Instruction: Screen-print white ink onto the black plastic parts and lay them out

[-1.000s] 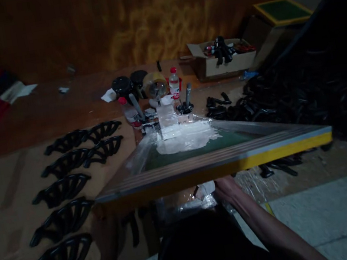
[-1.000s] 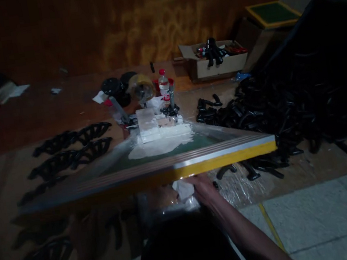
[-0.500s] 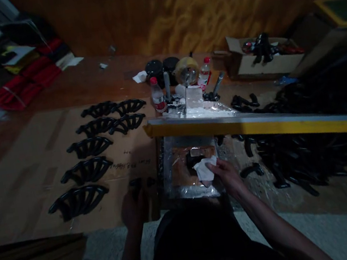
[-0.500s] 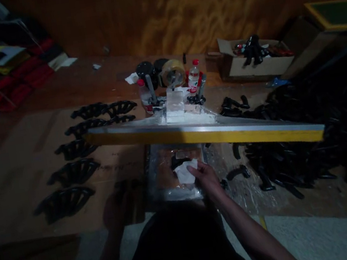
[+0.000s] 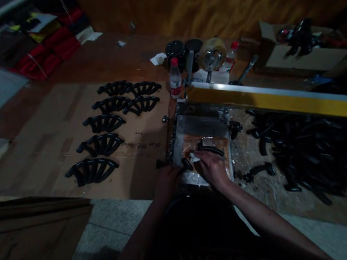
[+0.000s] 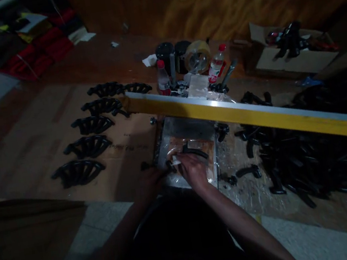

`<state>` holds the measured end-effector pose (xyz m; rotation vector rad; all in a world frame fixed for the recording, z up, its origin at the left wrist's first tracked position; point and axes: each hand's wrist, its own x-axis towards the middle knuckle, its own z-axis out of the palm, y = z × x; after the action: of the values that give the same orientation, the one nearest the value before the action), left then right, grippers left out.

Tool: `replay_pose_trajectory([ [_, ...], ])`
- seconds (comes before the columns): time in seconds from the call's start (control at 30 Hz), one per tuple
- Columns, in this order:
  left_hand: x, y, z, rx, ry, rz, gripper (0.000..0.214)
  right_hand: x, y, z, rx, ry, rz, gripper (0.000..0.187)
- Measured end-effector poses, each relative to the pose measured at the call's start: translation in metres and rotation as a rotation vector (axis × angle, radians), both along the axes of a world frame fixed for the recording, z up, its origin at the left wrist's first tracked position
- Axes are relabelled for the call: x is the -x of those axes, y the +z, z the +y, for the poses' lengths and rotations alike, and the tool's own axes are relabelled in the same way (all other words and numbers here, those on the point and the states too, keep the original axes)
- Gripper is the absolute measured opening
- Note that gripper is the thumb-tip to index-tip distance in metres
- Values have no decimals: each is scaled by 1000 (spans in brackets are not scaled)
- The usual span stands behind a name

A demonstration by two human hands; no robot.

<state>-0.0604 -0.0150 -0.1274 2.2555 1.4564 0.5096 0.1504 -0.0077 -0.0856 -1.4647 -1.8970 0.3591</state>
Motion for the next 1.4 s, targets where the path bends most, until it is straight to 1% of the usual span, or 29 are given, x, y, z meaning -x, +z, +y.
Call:
replay_pose_trajectory([
  [0.1,1,3,2,-2,-28,18,29,16,-11,6,-7,81,-111,37],
  [0.2,0,6,2,-4,-36,22,26,27,-20,10,45,148,-234,38],
  [0.27,0,8,2,-8,-45,22,22,30,-22,8,92,192,-314,39],
  [0.37,-1,9,2,-2,-48,28,16,25,-22,-5,137,247,-382,43],
  [0.47,-1,8,2,5,-34,35,16,14,-19,-21,144,283,-386,43],
  [0.53,0,7,2,13,-37,23,19,10,-18,-25,148,292,-384,39],
  [0.63,0,6,3,32,-49,13,17,13,-15,-17,171,301,-389,38],
  [0.73,0,7,4,45,-49,21,16,21,-14,-3,204,285,-382,42],
  [0.8,0,7,3,46,-42,36,17,23,-11,-1,223,278,-363,43],
  [0.9,-1,7,2,49,-30,41,21,17,-2,-13,259,307,-290,38],
  [0.97,-1,8,2,63,-34,28,26,7,8,-26,308,295,-184,31],
  [1.03,-1,9,3,81,-31,22,26,-6,19,-37,413,192,-20,25],
  [1.07,0,9,3,93,-27,19,25,-14,23,-41,480,103,85,26],
  [1.13,3,8,4,123,-19,-1,25,-33,29,-46,597,-116,334,35],
  [1.2,6,6,5,155,-14,-41,27,-56,30,-47,670,-329,605,40],
  [1.23,7,6,5,171,-2,-67,28,-68,29,-46,693,-416,734,41],
  [1.3,6,8,7,200,54,-131,26,-94,25,-44,718,-535,945,42],
  [1.37,1,16,10,238,117,-202,27,-123,20,-40,677,-598,1050,42],
  [1.4,-5,22,11,262,141,-226,27,-137,18,-37,616,-625,1047,42],
])
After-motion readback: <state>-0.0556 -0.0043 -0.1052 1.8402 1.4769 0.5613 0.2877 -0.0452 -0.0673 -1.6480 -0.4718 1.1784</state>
